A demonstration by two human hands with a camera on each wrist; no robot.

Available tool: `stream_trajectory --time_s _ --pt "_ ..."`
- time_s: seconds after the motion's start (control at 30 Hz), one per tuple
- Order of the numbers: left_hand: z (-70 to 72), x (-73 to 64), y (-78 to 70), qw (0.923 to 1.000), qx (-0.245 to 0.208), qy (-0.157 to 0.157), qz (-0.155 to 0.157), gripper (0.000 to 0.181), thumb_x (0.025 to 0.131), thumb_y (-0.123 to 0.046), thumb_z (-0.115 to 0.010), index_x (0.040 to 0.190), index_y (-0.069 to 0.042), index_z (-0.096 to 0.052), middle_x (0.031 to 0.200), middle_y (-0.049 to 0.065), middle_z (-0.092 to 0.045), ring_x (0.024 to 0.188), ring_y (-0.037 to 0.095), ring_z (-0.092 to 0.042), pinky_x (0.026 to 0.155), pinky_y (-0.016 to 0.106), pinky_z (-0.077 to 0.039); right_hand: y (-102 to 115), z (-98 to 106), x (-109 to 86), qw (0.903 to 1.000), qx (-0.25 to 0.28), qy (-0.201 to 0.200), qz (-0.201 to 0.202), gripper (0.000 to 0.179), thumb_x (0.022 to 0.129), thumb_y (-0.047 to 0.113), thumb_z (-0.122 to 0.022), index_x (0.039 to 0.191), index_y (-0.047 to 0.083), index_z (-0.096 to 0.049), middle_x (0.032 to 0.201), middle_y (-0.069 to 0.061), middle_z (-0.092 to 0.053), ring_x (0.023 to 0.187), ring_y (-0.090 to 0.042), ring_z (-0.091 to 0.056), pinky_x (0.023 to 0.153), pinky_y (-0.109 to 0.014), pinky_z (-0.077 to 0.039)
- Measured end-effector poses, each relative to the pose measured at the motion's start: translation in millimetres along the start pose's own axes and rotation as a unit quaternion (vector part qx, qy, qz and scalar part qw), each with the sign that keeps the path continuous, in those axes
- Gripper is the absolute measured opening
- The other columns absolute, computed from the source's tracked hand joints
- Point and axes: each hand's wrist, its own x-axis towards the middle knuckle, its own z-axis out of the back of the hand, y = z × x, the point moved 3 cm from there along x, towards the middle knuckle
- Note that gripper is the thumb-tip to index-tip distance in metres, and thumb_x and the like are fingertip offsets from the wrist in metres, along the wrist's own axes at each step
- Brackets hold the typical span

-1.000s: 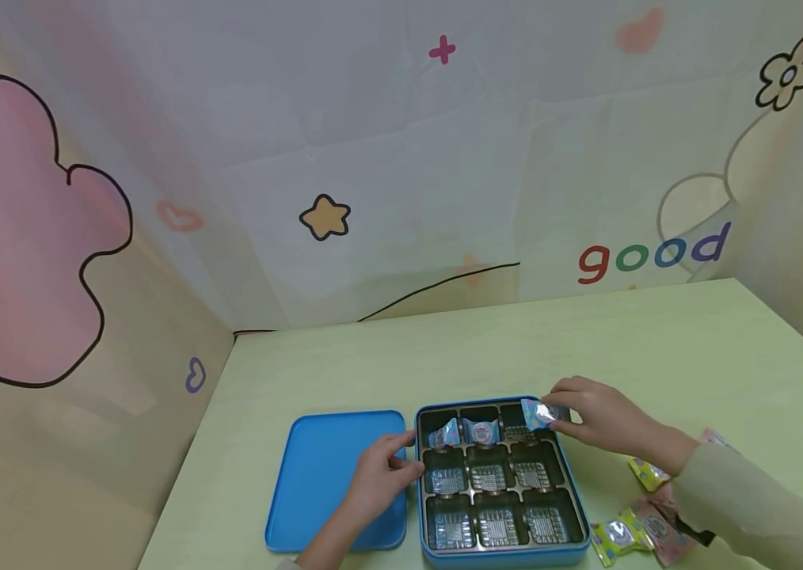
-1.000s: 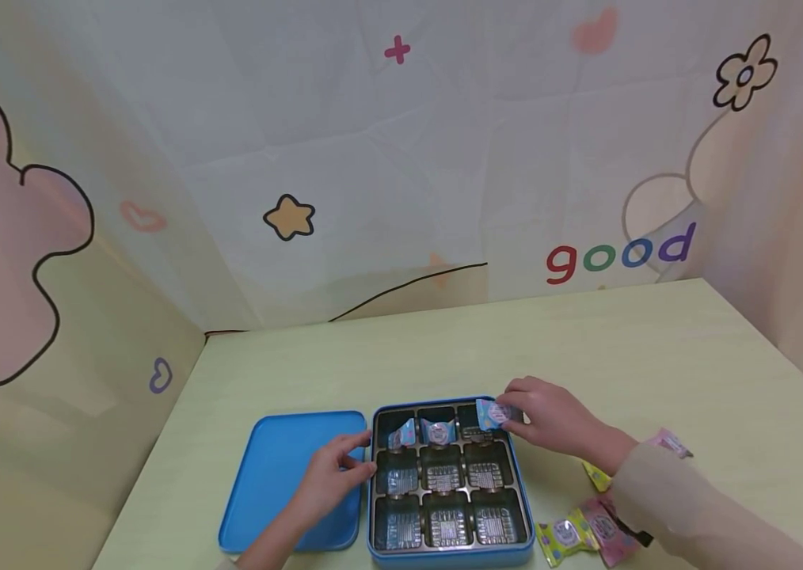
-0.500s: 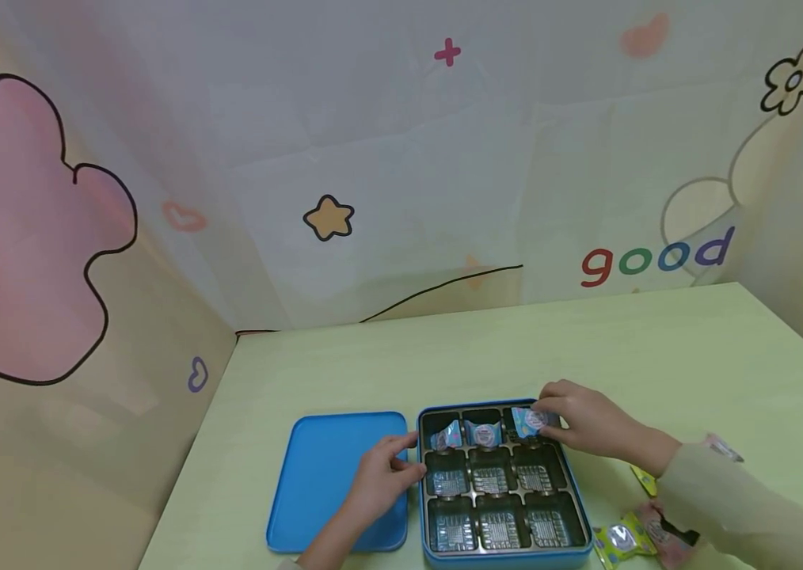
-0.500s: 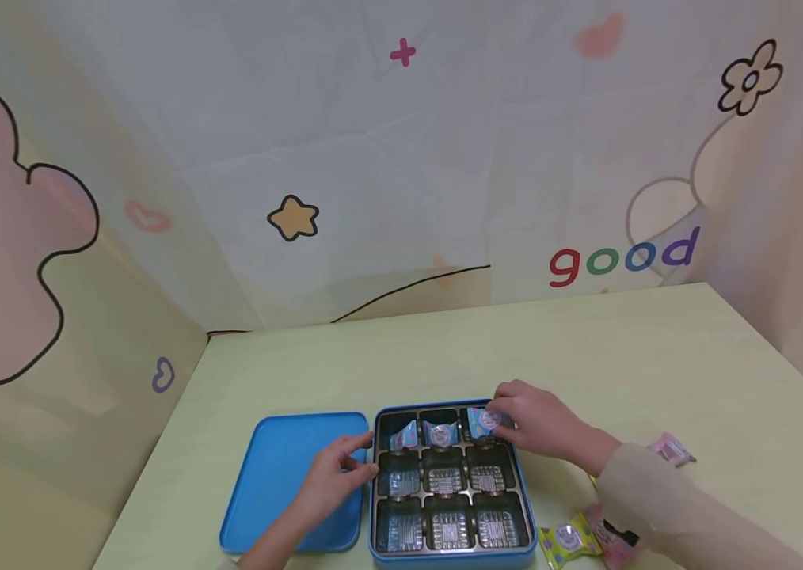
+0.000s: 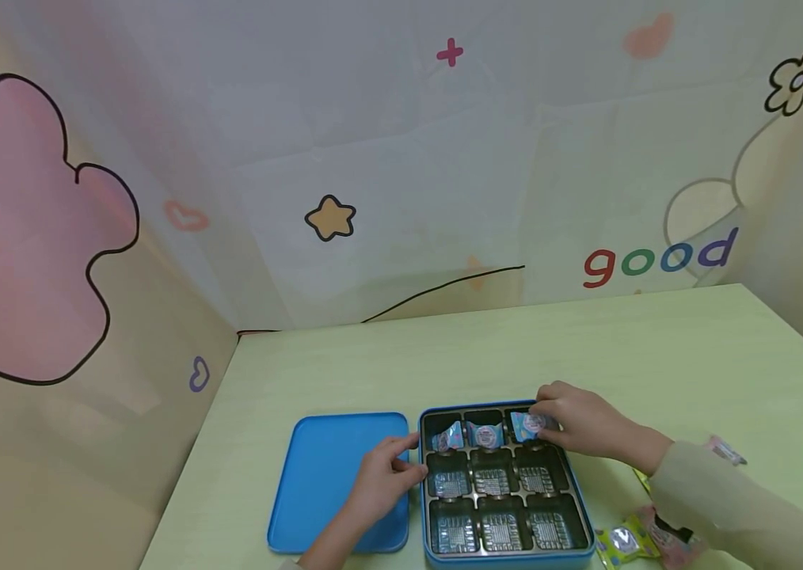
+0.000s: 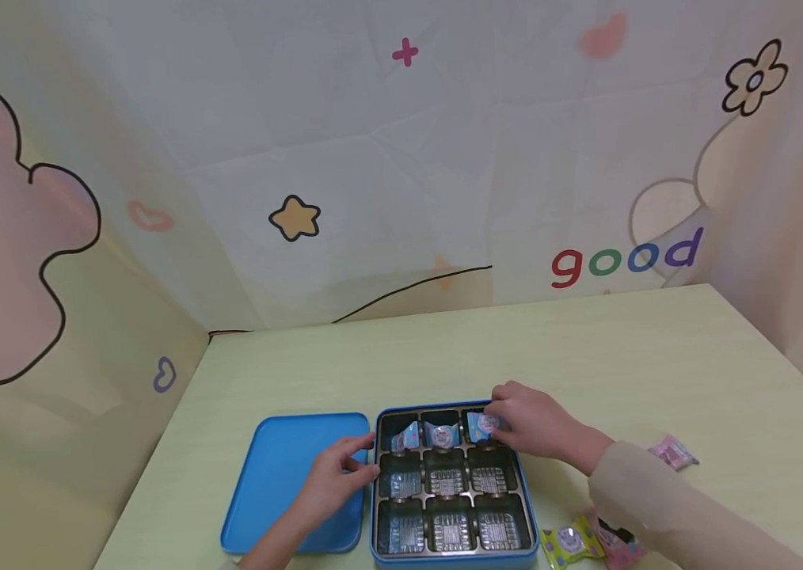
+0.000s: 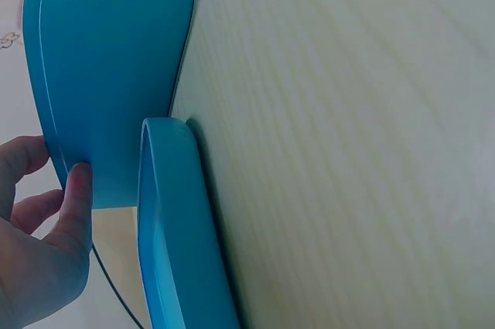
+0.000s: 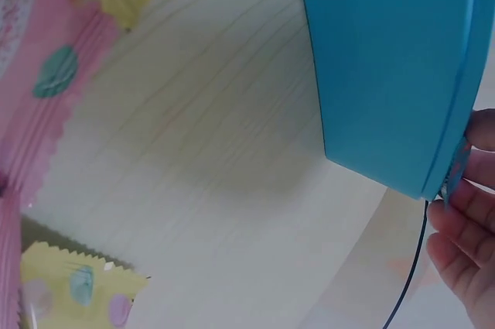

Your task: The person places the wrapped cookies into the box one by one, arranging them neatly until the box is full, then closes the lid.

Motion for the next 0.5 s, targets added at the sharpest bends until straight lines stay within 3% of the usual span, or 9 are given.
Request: stream_trajectory --time_s 0.1,0.23,0.37,0.5 --pt "1.2 -3.7 -7.7 1.0 0.0 0.0 -0.002 0.046 0.082 -0.007 -0.061 0.124 0.004 -0.048 0.114 0.021 -0.051 0.079 0.023 -0.06 0.058 0.022 -0.046 0 -2 2.0 1.0 -0.008 0.003 0.004 0.017 0.07 0.022 -0.072 0.082 0.01 -0.069 0.077 0.004 -0.055 0.068 -0.007 -0.044 0.056 -0.023 -0.04" --pt "0.9 -3.3 -7.5 1.0 0.002 0.0 0.0 0.046 0.082 -0.006 -0.061 0.124 0.004 -0.048 0.114 0.021 -0.051 0.079 0.023 -0.06 0.059 0.023 -0.047 2 -3 4.8 0.9997 -0.022 0.005 0.01 0.015 0.07 0.022 -0.073 0.079 0.011 -0.069 0.073 0.005 -0.053 0.066 -0.008 -0.042 0.056 -0.025 -0.038" --pt "-3.1 5.9 14.8 1.0 0.002 0.001 0.003 0.047 0.082 -0.01 -0.062 0.125 -0.001 -0.049 0.116 0.018 -0.051 0.08 0.02 -0.061 0.059 0.023 -0.047 4 -3 6.6 0.9991 -0.036 0.001 0.023 0.017 0.069 0.024 -0.073 0.079 0.011 -0.069 0.072 0.005 -0.054 0.067 -0.01 -0.044 0.058 -0.027 -0.039" --pt "-3.9 7.8 21.7 1.0 -0.006 0.002 0.0 0.048 0.081 -0.014 -0.063 0.126 -0.004 -0.049 0.118 0.016 -0.05 0.08 0.019 -0.061 0.06 0.023 -0.048 4 -5 6.8 0.9986 -0.045 0.003 0.026 0.023 0.07 0.028 -0.072 0.085 0.01 -0.07 0.077 0.002 -0.057 0.071 -0.013 -0.048 0.062 -0.029 -0.043"
